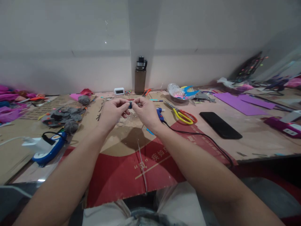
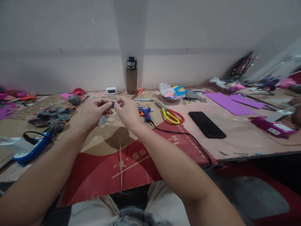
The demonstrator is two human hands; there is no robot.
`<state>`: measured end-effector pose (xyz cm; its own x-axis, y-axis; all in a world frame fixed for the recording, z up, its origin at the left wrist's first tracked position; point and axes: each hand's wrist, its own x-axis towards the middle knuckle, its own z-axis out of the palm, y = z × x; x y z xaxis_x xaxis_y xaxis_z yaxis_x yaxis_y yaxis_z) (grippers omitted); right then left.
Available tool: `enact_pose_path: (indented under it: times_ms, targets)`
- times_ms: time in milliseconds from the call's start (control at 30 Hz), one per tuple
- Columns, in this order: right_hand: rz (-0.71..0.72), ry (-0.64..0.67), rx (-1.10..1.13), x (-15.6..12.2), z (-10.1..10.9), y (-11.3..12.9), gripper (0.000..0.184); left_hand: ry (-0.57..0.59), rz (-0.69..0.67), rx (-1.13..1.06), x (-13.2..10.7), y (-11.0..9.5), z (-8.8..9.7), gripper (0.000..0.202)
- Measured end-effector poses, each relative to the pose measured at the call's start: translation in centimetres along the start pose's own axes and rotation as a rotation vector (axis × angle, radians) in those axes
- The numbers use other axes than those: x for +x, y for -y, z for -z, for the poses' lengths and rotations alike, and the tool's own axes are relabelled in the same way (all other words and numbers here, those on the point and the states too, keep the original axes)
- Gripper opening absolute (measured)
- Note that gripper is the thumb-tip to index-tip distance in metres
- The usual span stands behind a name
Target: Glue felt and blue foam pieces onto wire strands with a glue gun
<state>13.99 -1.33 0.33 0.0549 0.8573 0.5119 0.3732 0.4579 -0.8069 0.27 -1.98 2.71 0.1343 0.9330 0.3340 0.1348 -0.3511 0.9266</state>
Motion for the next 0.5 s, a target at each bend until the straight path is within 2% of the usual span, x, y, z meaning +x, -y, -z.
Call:
enact_pose_path:
  times_ms: [167,300,367,500]
  targets:
    - [0.007,0.009,-0.019,0.1,0.1,-0.1,0.016,0.122,0.089,-0.138,0.4,-0.1,0.9,0.01]
    - [-0.022,-0.002,0.039,0.3,0.3,-0.2,0.013,0.178,0.18,-0.242,0.5,-0.1,1.4,0.02]
    - [-0.019,0.005,0.049,0.3,0.4,-0.2,0.013,0.171,0.178,-0.199,0.5,-0.1,1.4,0.023]
    - [0.005,0.049,0.0,0.1,0.5,-0.1,0.013,0.114,0.09,-0.022,0.4,0.0,1.0,0.021]
